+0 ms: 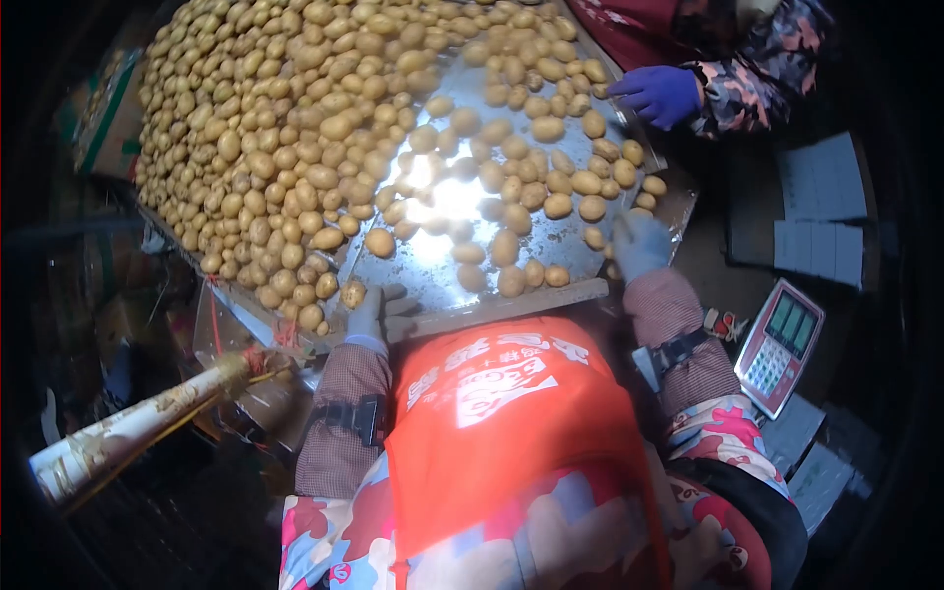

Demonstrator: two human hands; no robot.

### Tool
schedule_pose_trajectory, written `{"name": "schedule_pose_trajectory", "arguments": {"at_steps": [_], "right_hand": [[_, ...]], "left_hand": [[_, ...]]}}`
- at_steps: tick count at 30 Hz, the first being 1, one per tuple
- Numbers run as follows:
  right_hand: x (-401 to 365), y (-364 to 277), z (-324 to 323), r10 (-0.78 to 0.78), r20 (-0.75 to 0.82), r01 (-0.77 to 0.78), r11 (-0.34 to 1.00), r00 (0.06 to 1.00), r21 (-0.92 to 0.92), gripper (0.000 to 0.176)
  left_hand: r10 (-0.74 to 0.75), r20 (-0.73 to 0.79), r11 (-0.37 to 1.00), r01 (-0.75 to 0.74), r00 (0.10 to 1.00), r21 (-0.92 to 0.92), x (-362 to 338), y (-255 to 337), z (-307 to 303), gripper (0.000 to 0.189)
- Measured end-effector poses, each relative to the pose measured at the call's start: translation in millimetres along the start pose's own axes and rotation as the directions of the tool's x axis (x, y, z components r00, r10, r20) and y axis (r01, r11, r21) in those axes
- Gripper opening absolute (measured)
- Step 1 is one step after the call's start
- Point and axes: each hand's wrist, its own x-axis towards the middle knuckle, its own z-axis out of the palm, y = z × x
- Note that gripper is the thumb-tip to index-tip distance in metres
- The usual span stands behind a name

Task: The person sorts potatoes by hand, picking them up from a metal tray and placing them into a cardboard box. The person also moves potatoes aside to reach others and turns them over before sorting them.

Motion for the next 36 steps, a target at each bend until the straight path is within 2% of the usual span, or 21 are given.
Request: {"name": "schedule_pose_trajectory", "arguments": {"at_steps": [1,3,5,8,11,14,18,20,21,22,23,24,25,26,27,28,30,32,33,35,36], "right_hand": [[21,-2,-5,-0.178,-0.176,0.163,0.982,0.968,-0.095,0.019],[68,-27,-7,-0.329,-0.281,0.338,0.941,0.902,-0.015,0.018],[105,-68,16,-0.468,-0.339,0.558,0.790,0.816,0.253,0.017],[109,-133,30,-0.619,0.210,0.645,0.758,0.757,-0.093,0.020],[121,-151,51,-0.507,0.340,0.595,0.766,0.792,-0.243,0.023],[142,-144,64,-0.392,0.586,0.636,0.714,0.709,-0.292,0.024],[122,-146,37,-0.510,0.500,0.655,0.738,0.700,-0.164,0.023],[129,-136,47,-0.494,0.442,0.562,0.827,0.749,-0.027,0.027],[125,-139,46,-0.408,0.437,0.413,0.906,0.802,0.089,0.029],[114,-150,38,-0.319,0.443,0.253,0.946,0.838,0.204,0.032],[101,-162,28,-0.221,0.467,0.078,0.949,0.856,0.306,0.035],[83,-184,13,-0.376,0.527,0.202,0.912,0.762,0.358,0.038],[66,-205,-2,-0.517,0.569,0.301,0.849,0.640,0.433,0.041],[60,-226,-6,-0.725,0.573,0.333,0.687,0.383,0.646,0.042],[60,-247,1,-0.776,0.536,0.413,0.630,0.332,0.657,0.042],[67,-268,11,-0.822,0.499,0.487,0.567,0.276,0.665,0.043],[104,-314,26,-0.798,0.518,0.569,0.591,0.309,0.572,0.047],[151,-325,85,-0.863,0.198,0.771,0.505,0.465,0.387,0.052],[153,-330,88,-0.877,0.189,0.880,0.465,0.442,0.099,0.054],[142,-350,112,-0.721,0.261,0.765,0.622,0.642,-0.164,0.065],[132,-348,124,-0.745,0.284,0.787,0.613,0.603,-0.063,0.066]], "left_hand": [[-0.011,-0.018,1.000,0.011,1.000,-0.021,2,-2,0,0.059],[-0.028,-0.054,0.998,0.025,0.998,-0.052,9,-4,0,0.059],[-0.036,-0.081,0.999,0.033,0.996,-0.036,6,-1,2,0.056],[-0.048,-0.115,0.997,0.040,0.992,-0.073,0,3,10,0.054],[-0.037,-0.109,0.999,0.039,0.993,0.015,-2,7,7,0.058],[-0.007,-0.069,1.000,0.007,0.998,0.001,-2,4,1,0.056],[-0.033,-0.110,0.995,0.022,0.993,-0.097,-20,18,11,0.047],[-0.053,-0.117,0.988,0.035,0.992,-0.147,-26,22,12,0.043],[0.374,-0.029,0.894,-0.352,0.927,0.276,-20,23,6,0.041],[0.673,0.206,0.493,-0.637,0.711,0.592,-5,22,-3,0.039],[0.739,0.516,-0.073,-0.711,0.432,0.700,13,16,-9,0.038],[0.557,0.807,-0.612,-0.561,0.194,0.557,26,8,-12,0.036],[0.525,0.841,-0.638,-0.594,0.130,0.490,27,4,-10,0.036],[0.489,0.870,-0.662,-0.621,0.065,0.419,28,0,-7,0.036],[0.712,0.678,-0.205,-0.869,0.183,0.450,17,-6,14,0.039],[0.797,0.460,0.286,-0.915,0.392,0.284,5,-11,36,0.042],[0.621,0.262,0.773,-0.633,0.739,-0.045,-11,-9,42,0.041],[0.381,0.230,0.925,-0.374,0.896,-0.074,-23,-2,24,0.033],[0.486,0.165,0.874,-0.476,0.858,-0.096,-26,-4,14,0.033],[0.560,0.020,0.820,-0.551,0.828,-0.153,-30,-8,-6,0.035],[0.536,-0.058,0.820,-0.536,0.842,-0.200,-32,-7,-15,0.036]]}}
